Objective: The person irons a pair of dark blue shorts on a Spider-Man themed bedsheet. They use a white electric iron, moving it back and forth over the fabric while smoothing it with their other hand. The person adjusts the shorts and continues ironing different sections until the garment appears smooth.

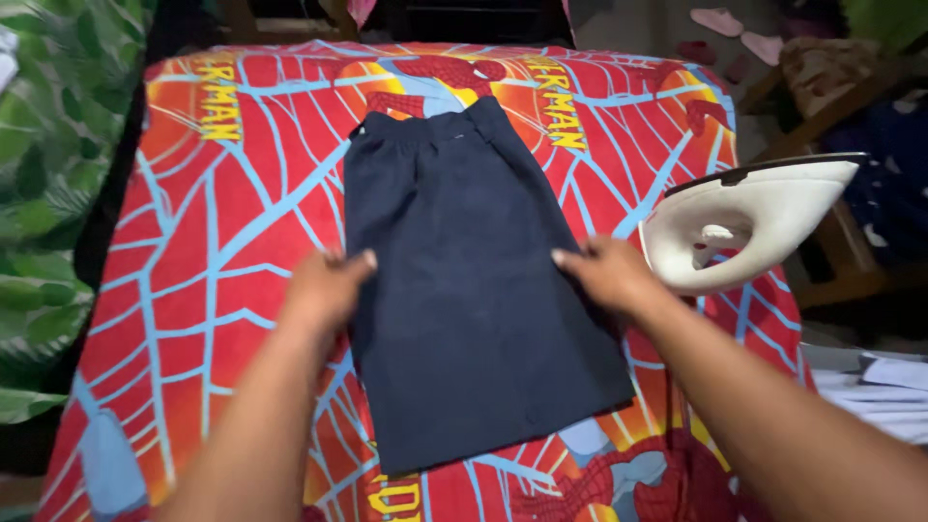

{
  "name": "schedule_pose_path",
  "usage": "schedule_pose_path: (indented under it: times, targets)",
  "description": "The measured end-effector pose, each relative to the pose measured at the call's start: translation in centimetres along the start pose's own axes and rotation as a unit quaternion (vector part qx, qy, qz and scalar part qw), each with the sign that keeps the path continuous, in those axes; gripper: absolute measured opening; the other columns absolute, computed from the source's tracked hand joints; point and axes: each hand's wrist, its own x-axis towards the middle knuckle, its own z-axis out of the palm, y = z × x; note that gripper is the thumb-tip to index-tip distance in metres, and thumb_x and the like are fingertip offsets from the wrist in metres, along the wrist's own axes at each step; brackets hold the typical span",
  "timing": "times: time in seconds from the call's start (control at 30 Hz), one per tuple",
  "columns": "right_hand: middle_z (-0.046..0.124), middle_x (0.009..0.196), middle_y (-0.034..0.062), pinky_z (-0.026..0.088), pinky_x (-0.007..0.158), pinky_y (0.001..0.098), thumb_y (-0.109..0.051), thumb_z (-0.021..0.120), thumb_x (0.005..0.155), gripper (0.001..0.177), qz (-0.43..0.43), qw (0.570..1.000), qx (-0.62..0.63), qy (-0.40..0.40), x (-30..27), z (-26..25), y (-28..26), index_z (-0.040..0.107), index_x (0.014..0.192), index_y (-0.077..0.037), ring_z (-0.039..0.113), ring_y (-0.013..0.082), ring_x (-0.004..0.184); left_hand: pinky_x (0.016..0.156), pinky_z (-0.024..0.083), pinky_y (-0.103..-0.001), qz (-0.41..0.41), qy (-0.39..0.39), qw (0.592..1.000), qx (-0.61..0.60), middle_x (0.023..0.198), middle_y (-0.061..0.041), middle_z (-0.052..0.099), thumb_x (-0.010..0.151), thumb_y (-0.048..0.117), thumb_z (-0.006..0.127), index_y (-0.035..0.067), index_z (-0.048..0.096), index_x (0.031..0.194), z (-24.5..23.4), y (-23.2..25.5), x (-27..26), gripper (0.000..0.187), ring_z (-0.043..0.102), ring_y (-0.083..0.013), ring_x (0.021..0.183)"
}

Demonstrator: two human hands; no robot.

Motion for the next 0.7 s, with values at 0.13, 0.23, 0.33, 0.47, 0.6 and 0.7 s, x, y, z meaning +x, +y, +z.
schedule_pose_path:
  times: [0.13,0.23,0.33,0.47,0.6,0.7]
  targets:
    - [0.077,0.086,0.0206,0.057,0.074,0.0445,-0.043,0.071,0.088,0.044,0.072,0.991,0.109,-0.025,-4.2,0.6,2.1,0.074,0.101,-0.001,0.075,0.0324,0.079,0.081,0.057,-0.039,0.004,0.061,0.992,0.113,0.103,-0.018,0.076,0.086,0.026,0.076,-0.003,0.068,0.117,0.7,-3.1,-6.8,0.043,0.074,-0.0266,0.092]
    - [0.076,0.087,0.0206,0.056,0.077,0.0429,-0.043,0.073,0.089,0.044,0.023,0.999,0.031,-0.002,-5.9,1.0,3.0,0.073,0.1,0.0,0.074,0.032,0.081,0.08,0.055,-0.04,-0.011,0.123,0.979,0.16,0.096,-0.021,0.076,0.091,0.029,0.073,-0.003,0.071,0.108,1.2,-4.1,-9.6,0.036,0.073,-0.0306,0.089]
    - [0.078,0.088,0.0166,0.057,0.076,0.0432,-0.041,0.069,0.089,0.041,-0.013,0.994,0.101,0.035,-8.0,1.8,3.3,0.073,0.101,-0.002,0.076,0.031,0.08,0.077,0.055,-0.044,0.017,0.203,0.97,0.13,0.089,-0.022,0.077,0.095,0.03,0.068,-0.002,0.073,0.101,0.8,-4.1,-10.8,0.033,0.074,-0.0364,0.084]
    - [0.075,0.101,0.017,0.056,0.084,0.0451,-0.042,0.071,0.089,0.045,-0.024,0.996,0.062,0.054,-10.9,2.2,2.1,0.069,0.115,-0.006,0.072,0.034,0.095,0.081,0.053,-0.05,0.031,0.235,0.938,0.252,0.096,-0.022,0.075,0.099,0.034,0.067,0.002,0.073,0.104,0.1,-3.3,-12.6,0.033,0.07,-0.0418,0.091]
    - [0.068,0.12,0.0167,0.049,0.096,0.0477,-0.037,0.075,0.08,0.061,-0.096,0.987,-0.053,0.119,-13.4,1.2,0.5,0.058,0.131,-0.007,0.063,0.0367,0.115,0.087,0.051,-0.051,0.163,0.302,0.876,0.339,0.115,-0.021,0.068,0.089,0.027,0.074,0.004,0.067,0.118,1.0,-3.3,-14.8,0.038,0.064,-0.0408,0.107]
    - [0.062,0.134,0.0146,0.045,0.105,0.0475,-0.034,0.072,0.081,0.067,-0.215,0.965,-0.034,0.148,-13.8,1.6,-1.4,0.054,0.14,-0.009,0.057,0.0351,0.126,0.105,0.047,-0.048,0.315,0.257,0.829,0.384,0.133,-0.019,0.061,0.088,0.021,0.071,0.008,0.063,0.133,3.7,-3.3,-15.1,0.048,0.059,-0.0378,0.125]
